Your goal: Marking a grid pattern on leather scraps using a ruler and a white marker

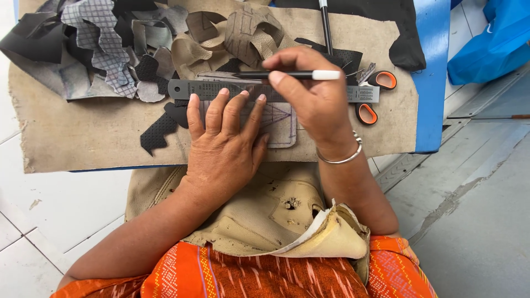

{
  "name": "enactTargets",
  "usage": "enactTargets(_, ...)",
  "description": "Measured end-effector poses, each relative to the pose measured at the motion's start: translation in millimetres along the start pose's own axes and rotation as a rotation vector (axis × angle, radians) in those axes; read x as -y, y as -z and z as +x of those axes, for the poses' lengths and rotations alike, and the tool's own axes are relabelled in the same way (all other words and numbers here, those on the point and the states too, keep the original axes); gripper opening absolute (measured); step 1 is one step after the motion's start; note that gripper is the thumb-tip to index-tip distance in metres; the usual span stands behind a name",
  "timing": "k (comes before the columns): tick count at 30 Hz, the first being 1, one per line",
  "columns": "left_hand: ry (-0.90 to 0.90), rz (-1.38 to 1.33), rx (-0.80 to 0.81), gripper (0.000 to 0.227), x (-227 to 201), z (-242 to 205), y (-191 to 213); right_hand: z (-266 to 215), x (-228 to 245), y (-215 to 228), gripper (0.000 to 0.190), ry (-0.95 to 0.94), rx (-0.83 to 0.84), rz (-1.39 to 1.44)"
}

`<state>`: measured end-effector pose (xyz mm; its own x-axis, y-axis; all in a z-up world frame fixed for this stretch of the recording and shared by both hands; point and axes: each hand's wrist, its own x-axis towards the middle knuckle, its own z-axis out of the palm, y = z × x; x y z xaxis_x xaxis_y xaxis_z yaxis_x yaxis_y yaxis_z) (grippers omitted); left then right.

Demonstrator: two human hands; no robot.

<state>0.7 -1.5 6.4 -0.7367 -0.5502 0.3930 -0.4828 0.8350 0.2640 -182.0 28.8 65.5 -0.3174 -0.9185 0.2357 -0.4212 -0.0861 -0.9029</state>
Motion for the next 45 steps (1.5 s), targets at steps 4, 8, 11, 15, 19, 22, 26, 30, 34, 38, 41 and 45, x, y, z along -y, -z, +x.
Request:
enactTargets(4,-0.021,-0.021,-0.054,0.048,2,-2,-3,6,4,-22,0.012,-0.110,0.045,0.053)
enactTargets(8,-0.001,-0.001,-0.012,0.049,0,2,5,11,2,-31,0.013,-0.164,0.078,0.075)
enactTargets(11,-0.001,-0.007,-0.028,0.050,1,1,4,11,-4,-35,0.015,-0.177,0.084,0.083)
enactTargets(15,0.003,0.014,-0.037,0.053,1,0,1,13,-7,-37,0.015,-0.141,0.088,0.038)
enactTargets(19,0.004,0.011,-0.036,0.051,1,0,2,14,-8,-38,0.016,-0.125,0.099,0.007)
enactTargets(22,0.007,0.013,-0.021,0.053,1,1,4,14,-9,-39,0.016,-0.124,0.098,-0.010)
enactTargets(26,-0.005,0.007,-0.038,0.053,2,0,2,15,-11,-40,0.015,-0.104,0.106,0.001)
enactTargets(30,0.001,0.020,-0.010,0.055,2,0,3,15,-13,-40,0.016,-0.129,0.100,0.012)
enactTargets(34,0.001,0.017,-0.012,0.055,1,1,3,16,-16,-40,0.015,-0.109,0.099,0.005)
enactTargets(38,-0.004,0.014,-0.018,0.055,2,0,1,16,-10,-38,0.014,-0.059,0.111,-0.029)
enactTargets(41,-0.009,0.024,0.000,0.059,2,-1,1,15,-6,-35,0.014,-0.057,0.128,-0.087)
enactTargets(45,-0.006,0.018,-0.004,0.057,2,-1,1,12,-4,-32,0.010,0.044,0.091,-0.168)
